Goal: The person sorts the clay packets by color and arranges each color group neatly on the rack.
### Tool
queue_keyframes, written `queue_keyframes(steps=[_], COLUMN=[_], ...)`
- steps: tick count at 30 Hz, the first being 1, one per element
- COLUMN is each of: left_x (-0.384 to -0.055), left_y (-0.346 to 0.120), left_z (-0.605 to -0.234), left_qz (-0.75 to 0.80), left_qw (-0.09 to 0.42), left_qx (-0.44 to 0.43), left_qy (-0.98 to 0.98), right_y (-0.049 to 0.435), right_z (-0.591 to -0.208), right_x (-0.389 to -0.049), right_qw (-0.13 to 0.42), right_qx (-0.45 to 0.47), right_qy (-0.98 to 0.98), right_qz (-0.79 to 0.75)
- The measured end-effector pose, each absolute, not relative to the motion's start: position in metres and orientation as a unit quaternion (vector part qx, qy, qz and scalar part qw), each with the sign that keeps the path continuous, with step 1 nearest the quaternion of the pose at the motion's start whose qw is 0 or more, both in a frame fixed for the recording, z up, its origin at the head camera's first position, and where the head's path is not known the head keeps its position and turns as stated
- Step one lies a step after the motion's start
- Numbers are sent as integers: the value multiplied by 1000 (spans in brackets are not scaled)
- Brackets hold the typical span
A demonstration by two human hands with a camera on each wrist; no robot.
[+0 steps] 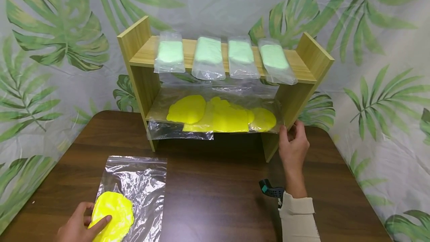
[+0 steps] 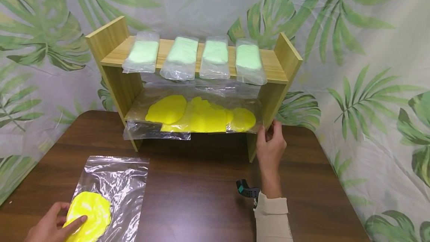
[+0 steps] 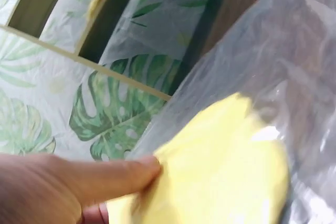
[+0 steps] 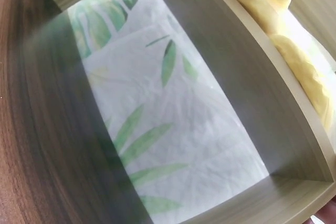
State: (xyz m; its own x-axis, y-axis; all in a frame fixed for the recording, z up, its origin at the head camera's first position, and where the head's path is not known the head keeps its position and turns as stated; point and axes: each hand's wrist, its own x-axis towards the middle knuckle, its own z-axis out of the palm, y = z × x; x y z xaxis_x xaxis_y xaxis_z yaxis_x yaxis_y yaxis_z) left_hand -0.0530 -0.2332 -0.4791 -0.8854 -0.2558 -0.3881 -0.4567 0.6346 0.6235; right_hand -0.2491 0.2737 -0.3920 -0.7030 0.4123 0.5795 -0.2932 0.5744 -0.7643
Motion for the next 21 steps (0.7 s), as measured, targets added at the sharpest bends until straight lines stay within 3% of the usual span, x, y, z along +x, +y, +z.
queue_keyframes(steps=[5, 10, 14, 21], left_x=[-54, -53, -53, -53], left_y=[-228, -230, -226, -214], left_z=[-476, -475, -473, -454], left_qz=[513, 571, 592, 615], left_qw=[133, 151, 137, 145], left_qx=[-167, -74, -10, 11], left_qy=[832, 804, 794, 775], right_y=[274, 274, 275, 276], right_z=[-392, -393, -394, -394], right_x=[-249, -249, -250, -250], right_qw=[383, 383, 385, 383], right_qx=[-35, -35, -33, -28], right_qy=[-801, -802, -801, -798], right_qz=[459, 457, 457, 464])
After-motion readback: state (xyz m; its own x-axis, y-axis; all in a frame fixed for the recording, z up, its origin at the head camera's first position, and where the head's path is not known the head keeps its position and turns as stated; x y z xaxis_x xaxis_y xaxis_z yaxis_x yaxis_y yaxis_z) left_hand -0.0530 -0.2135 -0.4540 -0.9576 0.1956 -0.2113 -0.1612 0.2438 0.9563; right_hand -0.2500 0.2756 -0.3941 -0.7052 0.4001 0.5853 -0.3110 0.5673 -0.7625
